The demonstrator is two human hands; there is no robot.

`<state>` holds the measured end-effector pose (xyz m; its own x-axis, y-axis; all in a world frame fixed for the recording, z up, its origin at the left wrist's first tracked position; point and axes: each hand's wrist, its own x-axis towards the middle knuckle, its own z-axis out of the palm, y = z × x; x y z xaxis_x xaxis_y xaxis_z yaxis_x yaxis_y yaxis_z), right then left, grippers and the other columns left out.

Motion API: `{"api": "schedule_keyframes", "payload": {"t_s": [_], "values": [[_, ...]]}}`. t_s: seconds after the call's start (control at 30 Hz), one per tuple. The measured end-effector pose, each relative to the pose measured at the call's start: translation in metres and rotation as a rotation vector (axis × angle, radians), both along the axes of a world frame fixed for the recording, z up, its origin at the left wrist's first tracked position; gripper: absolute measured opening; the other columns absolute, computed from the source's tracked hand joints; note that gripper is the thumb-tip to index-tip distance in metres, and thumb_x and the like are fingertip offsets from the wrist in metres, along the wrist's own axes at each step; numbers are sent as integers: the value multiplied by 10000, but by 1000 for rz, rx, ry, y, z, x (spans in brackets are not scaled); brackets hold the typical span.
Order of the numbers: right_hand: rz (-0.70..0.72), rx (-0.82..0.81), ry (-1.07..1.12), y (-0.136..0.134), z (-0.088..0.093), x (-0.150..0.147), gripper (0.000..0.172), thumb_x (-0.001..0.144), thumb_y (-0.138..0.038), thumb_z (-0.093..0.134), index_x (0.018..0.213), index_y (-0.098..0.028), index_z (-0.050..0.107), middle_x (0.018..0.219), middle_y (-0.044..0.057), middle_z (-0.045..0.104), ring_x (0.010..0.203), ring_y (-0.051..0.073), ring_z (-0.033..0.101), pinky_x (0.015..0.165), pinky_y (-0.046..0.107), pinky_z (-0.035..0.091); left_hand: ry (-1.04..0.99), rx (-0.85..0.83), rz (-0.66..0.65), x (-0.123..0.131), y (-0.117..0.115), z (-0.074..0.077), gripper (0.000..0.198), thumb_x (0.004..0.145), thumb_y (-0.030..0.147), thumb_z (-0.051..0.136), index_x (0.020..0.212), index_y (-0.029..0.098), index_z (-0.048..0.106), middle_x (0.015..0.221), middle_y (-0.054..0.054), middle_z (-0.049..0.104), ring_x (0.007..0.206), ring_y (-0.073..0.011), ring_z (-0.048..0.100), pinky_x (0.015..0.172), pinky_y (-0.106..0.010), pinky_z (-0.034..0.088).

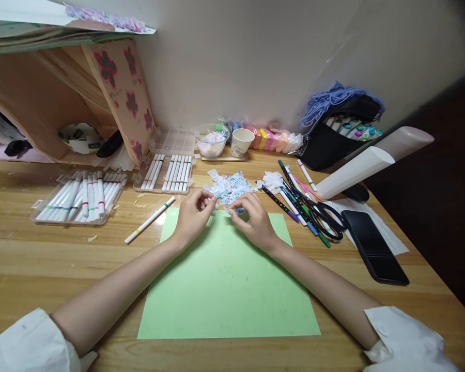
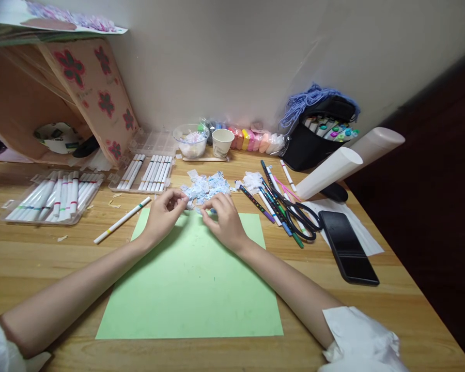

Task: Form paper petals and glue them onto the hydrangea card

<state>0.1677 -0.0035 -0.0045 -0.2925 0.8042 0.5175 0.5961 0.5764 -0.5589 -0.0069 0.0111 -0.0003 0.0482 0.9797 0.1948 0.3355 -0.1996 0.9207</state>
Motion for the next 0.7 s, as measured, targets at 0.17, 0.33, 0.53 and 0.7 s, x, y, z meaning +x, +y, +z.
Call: {"api": "schedule_keyframes", "payload": {"t_s": [0.17, 0.33, 0.53, 0.7], "values": [[-61, 105, 42, 1, 2, 5, 55, 837, -166, 549, 815, -215, 560, 785, 37, 571, 790, 201, 527, 712, 345, 420, 50, -50, -279, 1, -4, 6, 227, 853, 329, 499, 749, 164, 616, 691, -2, 582, 621, -116, 488, 577, -227, 367], [-33, 175, -15, -1, 1, 6, 68, 825, -154, 559, 827, -222, 560, 787, 38, 593, 792, 211, 537, 738, 367, 407, 37, -71, -388, 1, -6, 8, 233, 857, 348, 497, 766, 164, 607, 725, -9, 587, 640, -119, 474, 592, -234, 368], [-15, 151, -31, -2, 1, 6, 66, 824, -173, 548, 828, -224, 590, 793, 43, 598, 790, 215, 538, 745, 379, 405, 48, -70, -383, 2, -6, 6, 203, 837, 340, 519, 791, 162, 605, 712, -13, 571, 654, -126, 476, 597, -242, 375], [-15, 153, -27, -3, 2, 4, 63, 821, -178, 559, 797, -228, 590, 764, 39, 587, 762, 208, 530, 711, 366, 414, 60, -39, -356, 3, -6, 4, 143, 804, 284, 552, 752, 162, 602, 658, 4, 546, 578, -101, 426, 529, -219, 348]]}}
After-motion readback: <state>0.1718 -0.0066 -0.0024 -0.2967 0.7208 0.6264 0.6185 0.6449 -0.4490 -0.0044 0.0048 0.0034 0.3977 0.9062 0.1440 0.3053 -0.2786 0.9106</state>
